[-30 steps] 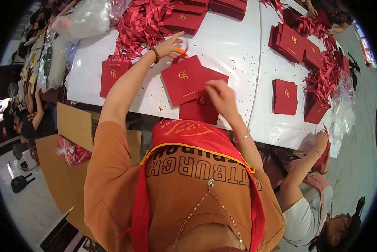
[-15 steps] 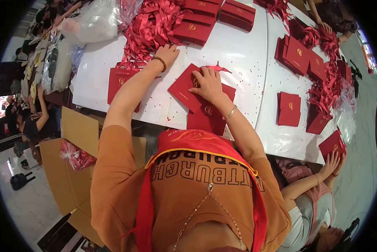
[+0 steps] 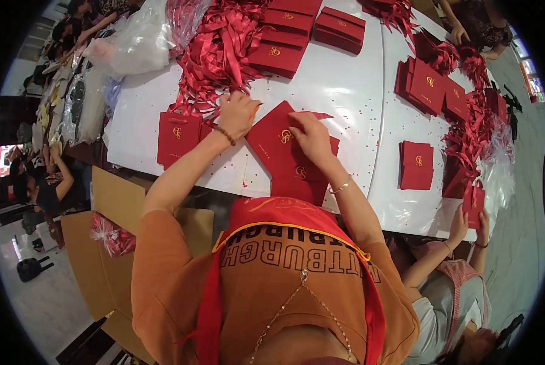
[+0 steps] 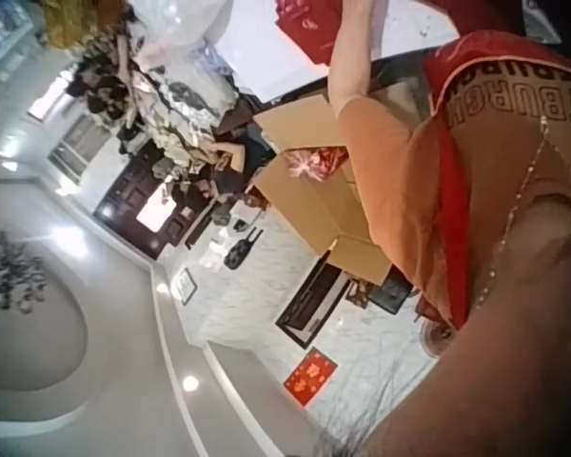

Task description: Tying decorative ribbons on small red gift bags and trimming them with scissors.

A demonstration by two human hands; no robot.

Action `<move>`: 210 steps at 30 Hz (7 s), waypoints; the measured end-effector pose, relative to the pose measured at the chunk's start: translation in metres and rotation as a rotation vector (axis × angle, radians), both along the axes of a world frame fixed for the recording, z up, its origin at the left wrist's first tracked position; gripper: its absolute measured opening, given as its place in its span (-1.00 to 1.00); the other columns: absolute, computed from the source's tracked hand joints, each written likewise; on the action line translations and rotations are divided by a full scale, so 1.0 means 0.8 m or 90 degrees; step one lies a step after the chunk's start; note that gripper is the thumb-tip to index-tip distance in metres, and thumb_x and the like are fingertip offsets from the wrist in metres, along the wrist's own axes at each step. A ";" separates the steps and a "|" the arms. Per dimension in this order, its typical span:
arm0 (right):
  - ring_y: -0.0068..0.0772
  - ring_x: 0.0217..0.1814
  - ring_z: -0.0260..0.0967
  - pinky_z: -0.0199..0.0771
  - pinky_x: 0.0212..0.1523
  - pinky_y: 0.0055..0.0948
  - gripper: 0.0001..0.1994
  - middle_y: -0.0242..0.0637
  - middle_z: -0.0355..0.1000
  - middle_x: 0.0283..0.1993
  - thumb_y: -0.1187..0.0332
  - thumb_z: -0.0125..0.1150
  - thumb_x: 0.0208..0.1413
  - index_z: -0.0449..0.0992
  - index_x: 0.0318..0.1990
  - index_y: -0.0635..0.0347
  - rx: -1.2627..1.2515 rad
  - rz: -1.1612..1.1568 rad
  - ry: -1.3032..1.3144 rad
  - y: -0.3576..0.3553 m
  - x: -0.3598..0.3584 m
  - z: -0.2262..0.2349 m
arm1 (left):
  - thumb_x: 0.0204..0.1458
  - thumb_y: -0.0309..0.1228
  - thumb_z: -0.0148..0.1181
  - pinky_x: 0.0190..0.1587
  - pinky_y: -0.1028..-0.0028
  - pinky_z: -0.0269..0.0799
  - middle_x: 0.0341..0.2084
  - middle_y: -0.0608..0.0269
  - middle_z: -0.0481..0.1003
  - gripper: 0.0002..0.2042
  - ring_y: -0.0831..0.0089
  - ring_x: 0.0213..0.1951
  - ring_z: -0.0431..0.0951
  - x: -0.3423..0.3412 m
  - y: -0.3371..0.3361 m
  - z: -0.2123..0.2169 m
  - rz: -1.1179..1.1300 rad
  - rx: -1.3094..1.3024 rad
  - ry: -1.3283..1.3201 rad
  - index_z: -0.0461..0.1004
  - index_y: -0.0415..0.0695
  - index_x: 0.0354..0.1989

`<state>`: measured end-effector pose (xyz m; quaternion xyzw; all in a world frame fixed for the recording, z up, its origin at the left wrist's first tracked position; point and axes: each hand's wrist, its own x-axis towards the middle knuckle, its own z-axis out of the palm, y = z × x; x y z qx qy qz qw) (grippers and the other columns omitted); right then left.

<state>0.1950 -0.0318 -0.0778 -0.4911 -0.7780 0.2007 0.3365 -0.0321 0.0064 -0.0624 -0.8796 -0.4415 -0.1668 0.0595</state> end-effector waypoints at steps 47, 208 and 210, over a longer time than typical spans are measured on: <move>-0.25 -0.19 0.39 0.34 -0.18 -0.35 -0.60 -0.20 0.45 -0.27 0.16 0.21 -0.11 0.45 -0.11 0.16 -0.457 0.135 -0.074 -0.023 0.045 0.030 | -0.11 -0.48 0.12 -0.48 0.52 0.34 -0.60 0.15 0.50 -0.88 0.46 -0.57 0.47 0.095 -0.114 -0.004 0.162 -0.479 -0.432 0.48 -0.22 -0.39; -0.15 -0.37 0.40 0.34 -0.38 -0.26 -0.66 -0.18 0.43 -0.44 0.12 0.16 -0.04 0.45 -0.18 0.13 -0.311 0.033 -0.104 -0.046 0.041 0.008 | 0.02 -0.18 0.02 -0.23 0.22 0.32 -0.26 0.01 0.37 -0.71 0.06 -0.26 0.41 -0.031 -0.072 -0.063 0.365 -0.390 -0.143 0.38 -0.20 -0.34; -0.15 -0.41 0.39 0.33 -0.41 -0.24 -0.68 -0.20 0.43 -0.48 0.12 0.16 -0.05 0.45 -0.21 0.11 -0.284 0.025 -0.099 -0.048 0.040 0.004 | -0.03 -0.30 0.08 -0.19 0.25 0.30 -0.28 0.06 0.35 -0.80 0.12 -0.19 0.35 -0.045 -0.078 -0.074 0.185 -0.204 -0.154 0.37 -0.17 -0.33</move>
